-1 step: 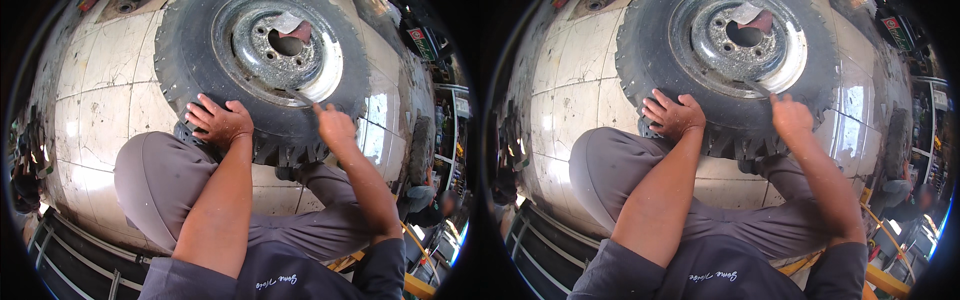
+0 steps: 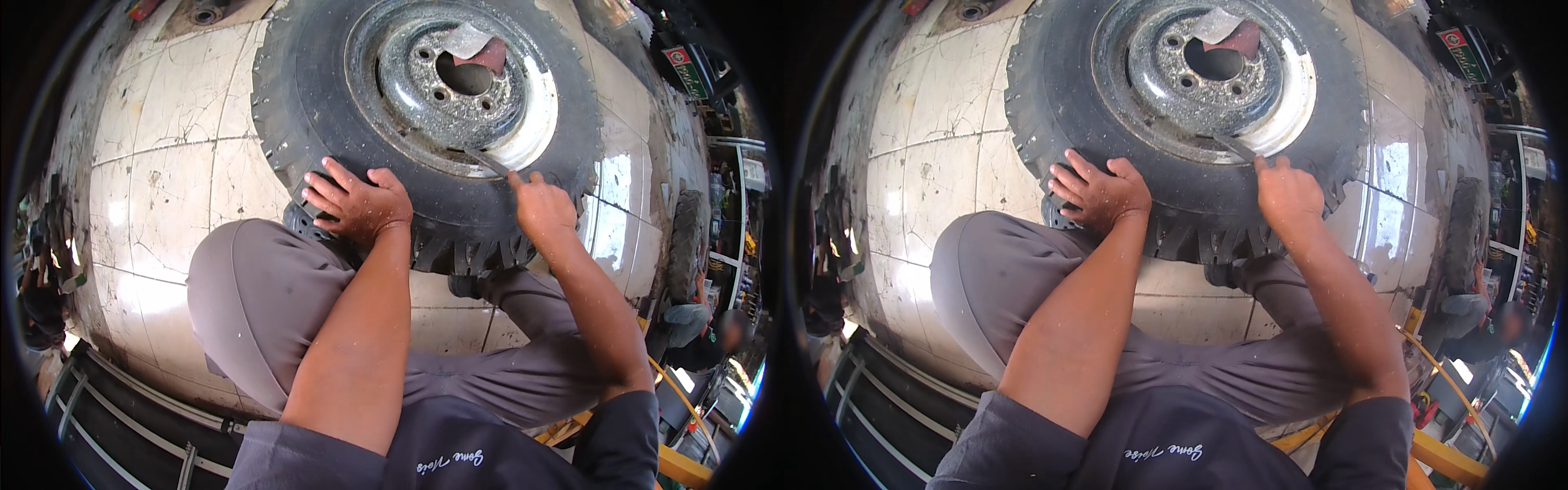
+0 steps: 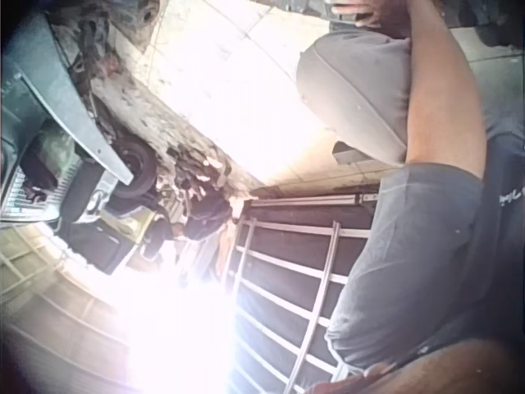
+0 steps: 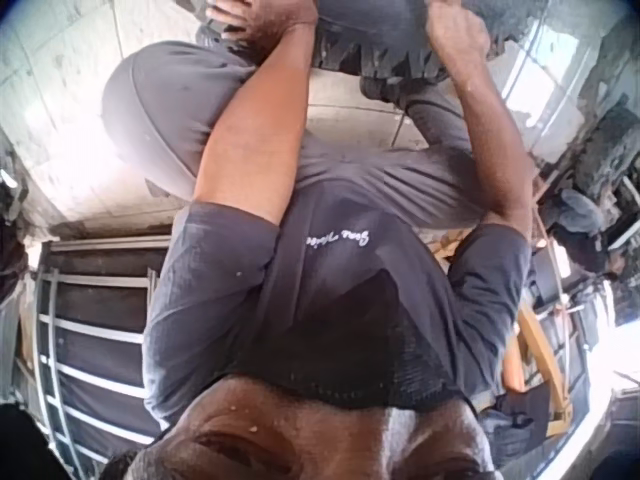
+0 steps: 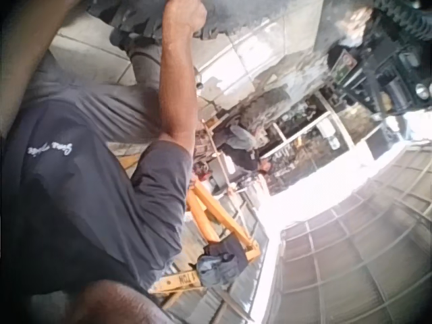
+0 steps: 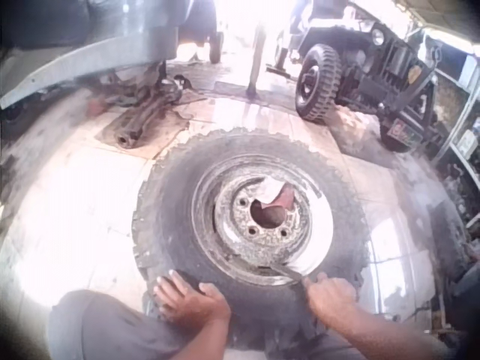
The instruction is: The person sits on the floor and uses a scraper tool to clean the inner rim of a large vehicle tire. They repeatedly scrape the metal surface to remove dirt and debris, working methodically around the circumference of the rim.
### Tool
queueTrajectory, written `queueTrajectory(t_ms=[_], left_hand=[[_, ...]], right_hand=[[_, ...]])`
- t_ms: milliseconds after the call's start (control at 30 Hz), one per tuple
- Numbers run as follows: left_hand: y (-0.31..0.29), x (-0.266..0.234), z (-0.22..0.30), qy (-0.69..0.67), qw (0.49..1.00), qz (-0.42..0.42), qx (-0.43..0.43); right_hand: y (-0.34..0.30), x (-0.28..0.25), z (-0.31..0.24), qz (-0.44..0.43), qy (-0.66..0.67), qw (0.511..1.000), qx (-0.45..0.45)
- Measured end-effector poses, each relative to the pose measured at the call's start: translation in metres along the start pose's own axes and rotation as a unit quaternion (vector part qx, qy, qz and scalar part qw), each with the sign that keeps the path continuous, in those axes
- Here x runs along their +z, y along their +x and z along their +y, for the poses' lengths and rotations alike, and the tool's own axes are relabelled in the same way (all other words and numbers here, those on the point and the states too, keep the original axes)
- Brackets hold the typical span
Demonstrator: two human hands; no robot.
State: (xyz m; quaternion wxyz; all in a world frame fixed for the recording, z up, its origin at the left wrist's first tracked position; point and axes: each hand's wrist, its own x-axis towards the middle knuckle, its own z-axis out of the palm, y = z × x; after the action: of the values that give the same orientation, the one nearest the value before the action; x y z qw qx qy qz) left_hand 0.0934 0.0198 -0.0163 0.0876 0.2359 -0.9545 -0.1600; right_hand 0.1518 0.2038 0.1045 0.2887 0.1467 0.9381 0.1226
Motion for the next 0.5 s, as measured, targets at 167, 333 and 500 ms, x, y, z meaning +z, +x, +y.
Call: queueTrajectory(t_ms=[167, 333, 500], left_hand=[[0.001, 0.004, 0.0, 0.001, 1.0, 0.02, 0.011], [0.003, 0.002, -0.003, 0.011, 1.0, 0.003, 0.0], [0.002, 0.006, 0.001, 0.003, 1.0, 0.008, 0.005]], right_hand=[[-0.002, 0.003, -0.001, -0.004, 0.004, 1.0, -0.006], [-0.002, -0.007, -0.001, 0.02, 0.007, 1.0, -0.009], [0.004, -0.007, -0.001, 0.015, -0.004, 1.0, 0.002]])
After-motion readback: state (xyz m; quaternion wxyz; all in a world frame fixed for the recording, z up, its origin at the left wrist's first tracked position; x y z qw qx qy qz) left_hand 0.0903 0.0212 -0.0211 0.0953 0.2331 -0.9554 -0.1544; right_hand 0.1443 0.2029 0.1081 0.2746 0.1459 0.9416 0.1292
